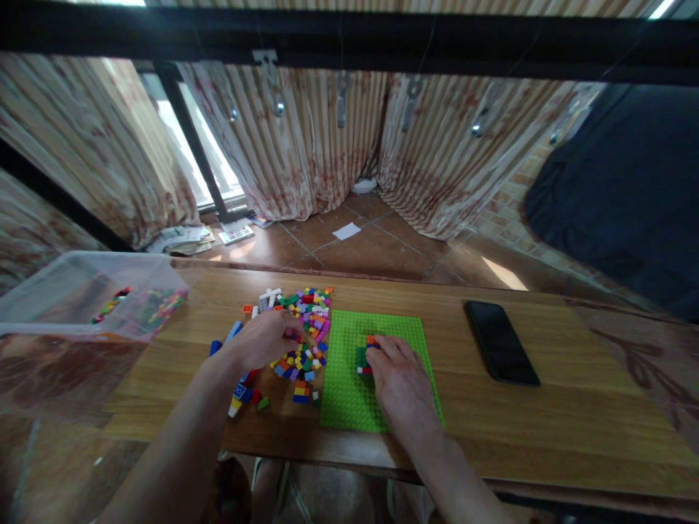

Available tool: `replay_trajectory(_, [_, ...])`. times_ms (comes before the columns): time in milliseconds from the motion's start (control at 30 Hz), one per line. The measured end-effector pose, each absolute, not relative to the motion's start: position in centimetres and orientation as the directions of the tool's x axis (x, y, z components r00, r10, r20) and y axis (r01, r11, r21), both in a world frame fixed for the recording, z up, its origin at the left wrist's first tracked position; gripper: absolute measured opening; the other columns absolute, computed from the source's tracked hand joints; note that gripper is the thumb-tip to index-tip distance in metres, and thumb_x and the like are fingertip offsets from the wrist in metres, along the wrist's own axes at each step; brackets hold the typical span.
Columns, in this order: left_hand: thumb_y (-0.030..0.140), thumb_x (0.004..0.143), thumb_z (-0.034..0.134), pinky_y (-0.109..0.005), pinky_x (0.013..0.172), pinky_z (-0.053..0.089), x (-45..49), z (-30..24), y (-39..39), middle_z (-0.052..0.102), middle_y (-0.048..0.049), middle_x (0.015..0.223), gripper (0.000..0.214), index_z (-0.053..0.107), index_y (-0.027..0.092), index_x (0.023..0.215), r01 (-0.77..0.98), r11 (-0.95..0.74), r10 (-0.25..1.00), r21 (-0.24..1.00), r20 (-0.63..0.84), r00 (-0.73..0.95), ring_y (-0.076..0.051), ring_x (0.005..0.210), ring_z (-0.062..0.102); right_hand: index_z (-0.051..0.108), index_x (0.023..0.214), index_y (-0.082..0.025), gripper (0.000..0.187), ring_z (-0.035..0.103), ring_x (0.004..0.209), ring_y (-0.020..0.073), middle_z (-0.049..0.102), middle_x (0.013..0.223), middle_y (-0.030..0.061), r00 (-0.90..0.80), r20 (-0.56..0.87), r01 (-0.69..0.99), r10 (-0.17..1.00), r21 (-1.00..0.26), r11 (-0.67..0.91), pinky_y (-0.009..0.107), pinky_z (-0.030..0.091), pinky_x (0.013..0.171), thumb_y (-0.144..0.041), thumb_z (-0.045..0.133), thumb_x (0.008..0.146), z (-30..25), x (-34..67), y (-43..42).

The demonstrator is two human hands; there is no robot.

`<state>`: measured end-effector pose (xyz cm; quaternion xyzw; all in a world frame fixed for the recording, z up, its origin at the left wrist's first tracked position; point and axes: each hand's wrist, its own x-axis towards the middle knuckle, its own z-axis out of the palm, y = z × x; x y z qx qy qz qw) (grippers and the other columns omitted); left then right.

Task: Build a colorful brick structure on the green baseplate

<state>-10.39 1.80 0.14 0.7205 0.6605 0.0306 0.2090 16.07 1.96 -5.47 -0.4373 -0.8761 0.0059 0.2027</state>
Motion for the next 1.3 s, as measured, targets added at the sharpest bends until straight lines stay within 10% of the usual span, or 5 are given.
replay_trajectory(300, [0.016,0.072,0.055,-0.025,0.069,0.045,-9.7,-0.3,1.5,0.071,-0.0003,0.081,0.028,0.075,0.029,0.088,0.942,-0.075,0.975,0.327,-0.176,0.139,-0.017,0.076,0.063,0.071,0.081,-0.025,0.028,0.057,0.105,0.0259,0.066,0.114,0.0078,-0.470,0.394,0.762,0.790,-0.270,0.588,0.047,0.050,0.086,-0.029,0.046,0.092,-5.4,15.9,2.2])
replay_trajectory(633, [0.026,0.080,0.055,-0.023,0.062,0.039,-9.0,-0.3,2.1,0.068,-0.0023,0.079,0.014,0.069,0.022,0.077,0.915,-0.194,0.966,0.354,-0.093,0.241,-0.017,0.075,0.062,0.071,0.091,-0.021,0.026,0.065,0.096,0.0221,0.071,0.099,0.0070,-0.083,0.383,0.547,0.920,-0.754,0.363,0.040,0.051,0.088,-0.037,0.051,0.090,-3.7,18.5,3.3])
replay_trajectory(1300, [0.020,0.075,0.056,-0.023,0.062,0.041,-8.4,-0.2,1.8,0.071,-0.0032,0.082,0.015,0.070,0.021,0.077,0.911,-0.137,0.957,0.389,-0.185,0.223,-0.016,0.073,0.063,0.070,0.091,-0.023,0.019,0.063,0.097,0.0213,0.068,0.103,0.0061,-0.197,0.413,0.590,0.889,-0.675,0.444,0.040,0.050,0.088,-0.033,0.054,0.089,-3.5,15.8,2.3])
